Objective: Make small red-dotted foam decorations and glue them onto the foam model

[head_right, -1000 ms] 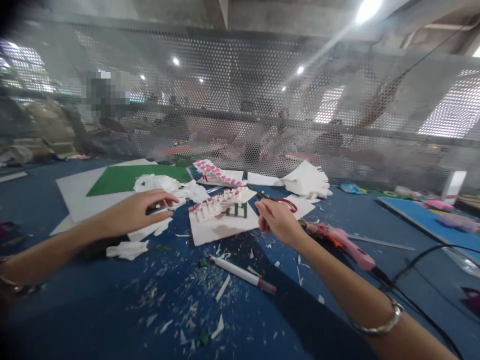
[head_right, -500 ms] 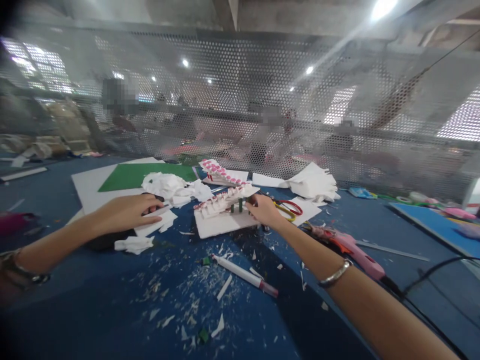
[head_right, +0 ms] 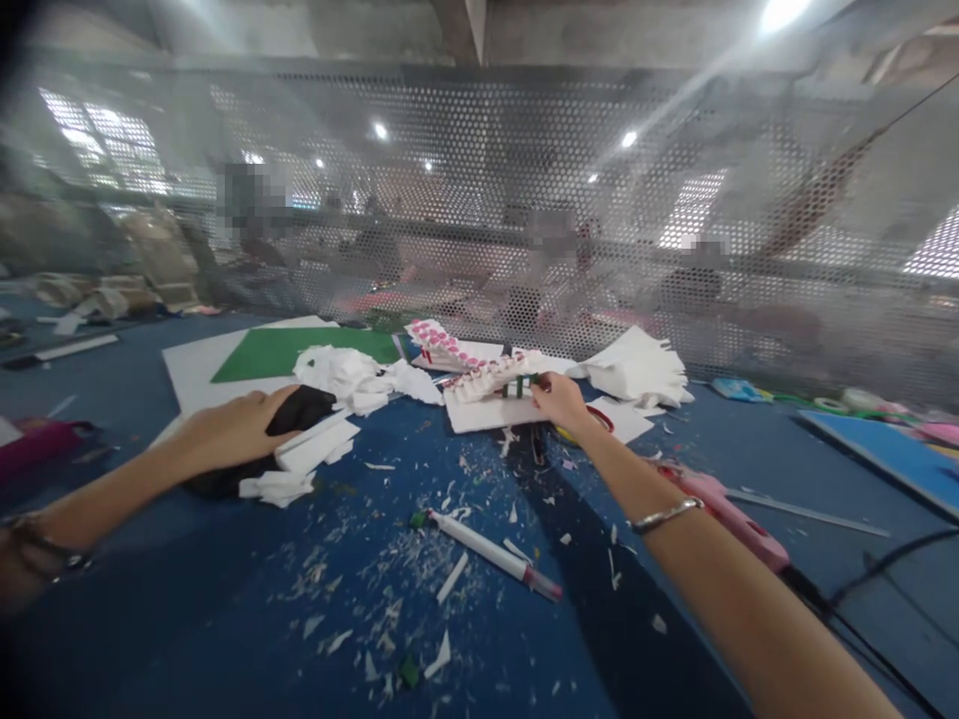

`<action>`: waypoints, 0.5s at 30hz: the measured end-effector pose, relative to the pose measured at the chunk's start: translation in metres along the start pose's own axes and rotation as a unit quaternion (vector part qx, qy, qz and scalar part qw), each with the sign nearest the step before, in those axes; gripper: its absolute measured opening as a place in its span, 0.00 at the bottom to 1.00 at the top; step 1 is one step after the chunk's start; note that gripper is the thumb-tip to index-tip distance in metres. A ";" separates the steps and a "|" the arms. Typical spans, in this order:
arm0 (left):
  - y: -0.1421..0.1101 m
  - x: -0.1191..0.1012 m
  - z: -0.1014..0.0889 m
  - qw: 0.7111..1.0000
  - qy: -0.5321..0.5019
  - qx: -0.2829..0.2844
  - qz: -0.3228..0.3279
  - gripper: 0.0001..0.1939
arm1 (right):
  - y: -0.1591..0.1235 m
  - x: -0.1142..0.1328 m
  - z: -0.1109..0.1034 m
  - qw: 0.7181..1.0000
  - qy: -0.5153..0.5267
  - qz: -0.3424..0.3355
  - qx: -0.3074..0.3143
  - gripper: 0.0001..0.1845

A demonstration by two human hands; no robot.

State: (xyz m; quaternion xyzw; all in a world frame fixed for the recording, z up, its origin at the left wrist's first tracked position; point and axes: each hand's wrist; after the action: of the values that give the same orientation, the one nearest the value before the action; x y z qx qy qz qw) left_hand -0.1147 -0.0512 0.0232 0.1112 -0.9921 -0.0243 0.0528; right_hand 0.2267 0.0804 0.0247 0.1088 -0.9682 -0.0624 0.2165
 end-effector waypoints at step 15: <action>-0.023 -0.029 -0.008 0.977 0.063 -0.136 0.151 0.22 | -0.099 0.028 -0.038 0.961 -0.115 -0.221 0.116 0.11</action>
State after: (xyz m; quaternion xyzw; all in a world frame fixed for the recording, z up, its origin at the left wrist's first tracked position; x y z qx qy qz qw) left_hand -0.0805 -0.0670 0.0268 -0.0467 -0.9794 -0.1441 0.1333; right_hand 0.2365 -0.0250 0.0533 0.3365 -0.9390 -0.0077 0.0704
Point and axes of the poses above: each hand's wrist, its own y-axis towards the middle knuckle, its own z-axis out of the palm, x = y × z, and after that the axes turned 6 degrees about -z, right-handed
